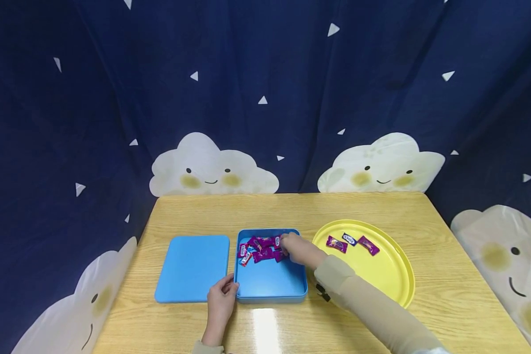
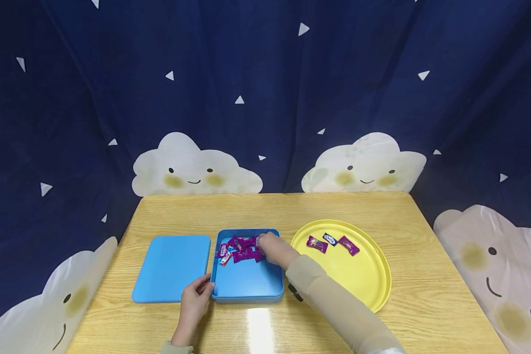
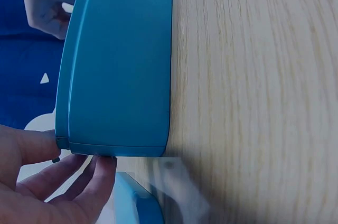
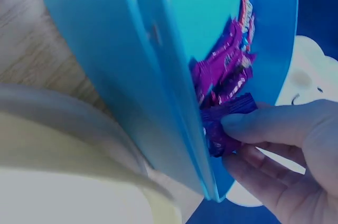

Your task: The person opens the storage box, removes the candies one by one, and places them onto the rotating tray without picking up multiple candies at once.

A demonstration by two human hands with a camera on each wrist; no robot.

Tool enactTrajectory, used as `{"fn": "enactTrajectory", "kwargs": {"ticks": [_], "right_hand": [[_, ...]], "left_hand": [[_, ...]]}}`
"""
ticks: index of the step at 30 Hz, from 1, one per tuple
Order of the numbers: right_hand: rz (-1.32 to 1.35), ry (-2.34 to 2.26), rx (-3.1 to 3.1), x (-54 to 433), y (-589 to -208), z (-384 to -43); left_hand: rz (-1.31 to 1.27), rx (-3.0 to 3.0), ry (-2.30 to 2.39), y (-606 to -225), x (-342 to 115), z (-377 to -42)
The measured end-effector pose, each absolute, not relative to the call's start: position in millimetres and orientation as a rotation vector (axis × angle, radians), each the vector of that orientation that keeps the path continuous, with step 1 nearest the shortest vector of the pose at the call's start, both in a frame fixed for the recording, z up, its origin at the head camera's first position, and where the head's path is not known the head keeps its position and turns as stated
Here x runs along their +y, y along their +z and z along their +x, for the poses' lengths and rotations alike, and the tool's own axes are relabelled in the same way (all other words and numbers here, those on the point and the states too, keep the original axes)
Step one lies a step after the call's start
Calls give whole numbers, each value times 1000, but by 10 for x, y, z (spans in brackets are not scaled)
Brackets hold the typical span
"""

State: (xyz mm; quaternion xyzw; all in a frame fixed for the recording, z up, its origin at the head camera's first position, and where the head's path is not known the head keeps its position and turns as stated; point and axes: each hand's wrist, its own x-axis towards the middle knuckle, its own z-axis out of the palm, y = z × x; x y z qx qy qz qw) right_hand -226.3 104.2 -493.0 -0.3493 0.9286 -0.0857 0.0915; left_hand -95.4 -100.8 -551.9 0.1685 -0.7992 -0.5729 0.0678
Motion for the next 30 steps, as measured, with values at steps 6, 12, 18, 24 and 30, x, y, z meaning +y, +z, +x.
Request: {"fn": "enactTrajectory", "kwargs": {"ticks": [6,12,18,24,30], "right_hand": [[-1076,-384,2825,1205,-4894,-2331],[-1018,-468,2886,1356,-4821,-2379],[-972,-587,2875,1411,-4739,-2374],[-1028,-620,2928,1557,-4687,-2372],[-1013,-721,2977,1837,-4658,-2400]], "left_hand": [[511,-2422,-1707,-5523,-995,-958],[531,-2426,-1708,-5531,-989,-967],[532,-2425,-1711,-5518,-1009,-955],[562,-2438,-1709,-5529,-998,-974],[575,-2440,-1707,-5523,-995,-977]]}}
